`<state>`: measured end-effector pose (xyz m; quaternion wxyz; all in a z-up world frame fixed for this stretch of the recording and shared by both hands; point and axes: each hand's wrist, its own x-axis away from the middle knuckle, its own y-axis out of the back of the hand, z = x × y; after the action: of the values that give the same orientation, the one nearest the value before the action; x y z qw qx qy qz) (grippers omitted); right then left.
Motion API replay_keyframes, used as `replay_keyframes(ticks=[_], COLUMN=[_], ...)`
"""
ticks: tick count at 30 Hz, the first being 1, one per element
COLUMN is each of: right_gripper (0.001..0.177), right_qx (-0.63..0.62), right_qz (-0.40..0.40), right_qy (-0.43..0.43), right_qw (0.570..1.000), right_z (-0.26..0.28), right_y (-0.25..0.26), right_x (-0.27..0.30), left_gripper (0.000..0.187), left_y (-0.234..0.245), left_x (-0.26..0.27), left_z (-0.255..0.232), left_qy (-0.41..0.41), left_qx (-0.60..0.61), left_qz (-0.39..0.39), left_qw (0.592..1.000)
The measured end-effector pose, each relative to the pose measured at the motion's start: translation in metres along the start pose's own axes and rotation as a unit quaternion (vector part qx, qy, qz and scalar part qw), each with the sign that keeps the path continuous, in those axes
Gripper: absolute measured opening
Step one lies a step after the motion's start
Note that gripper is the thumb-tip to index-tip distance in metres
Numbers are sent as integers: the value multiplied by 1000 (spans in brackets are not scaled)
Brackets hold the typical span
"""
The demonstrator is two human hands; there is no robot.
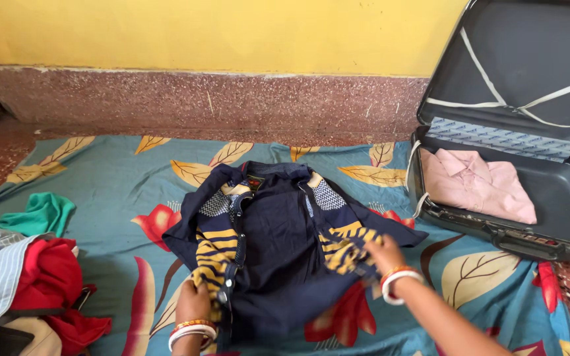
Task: The person buttons a blue and yellow striped shirt by hand on the floor next to an open suitcase.
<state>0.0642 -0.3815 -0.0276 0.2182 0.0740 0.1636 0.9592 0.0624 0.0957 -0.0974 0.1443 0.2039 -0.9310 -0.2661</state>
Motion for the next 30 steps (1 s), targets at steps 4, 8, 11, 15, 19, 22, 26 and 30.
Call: replay_keyframes(ticks=[4,8,11,15,19,22,26,30], right_gripper=[44,51,61,52,67,80,76,52], right_qx=[217,483,558,545,532,569,576,576], right_qz=[-58,92,128,66,133,168,178,169], right_qy=[89,47,26,34,23,-29,-28,-32], right_qw=[970,870,820,835,836,805,797,799], right_z=[42,47,33,33,42,41,32,27], right_y=[57,78,66,43,20,7,11,10], right_x=[-30,-21,7,56,85,103,119,118], left_gripper=[47,53,57,46,60,72,30,24], left_y=[28,18,9,26,42,28,11,25], left_x=[7,25,47,94,128,134,115,109], left_z=[-21,-19,-32,-75,-104,-96,-65,-75], left_qy=[23,-43,-125,-162,-157,-155,-133,-83], left_qx=[131,15,-133,-198,-214,-336,-359,-305], left_qz=[-40,-37,-86,-116,40,59,2,4], left_qw=[990,998,979,960,963,927,924,949])
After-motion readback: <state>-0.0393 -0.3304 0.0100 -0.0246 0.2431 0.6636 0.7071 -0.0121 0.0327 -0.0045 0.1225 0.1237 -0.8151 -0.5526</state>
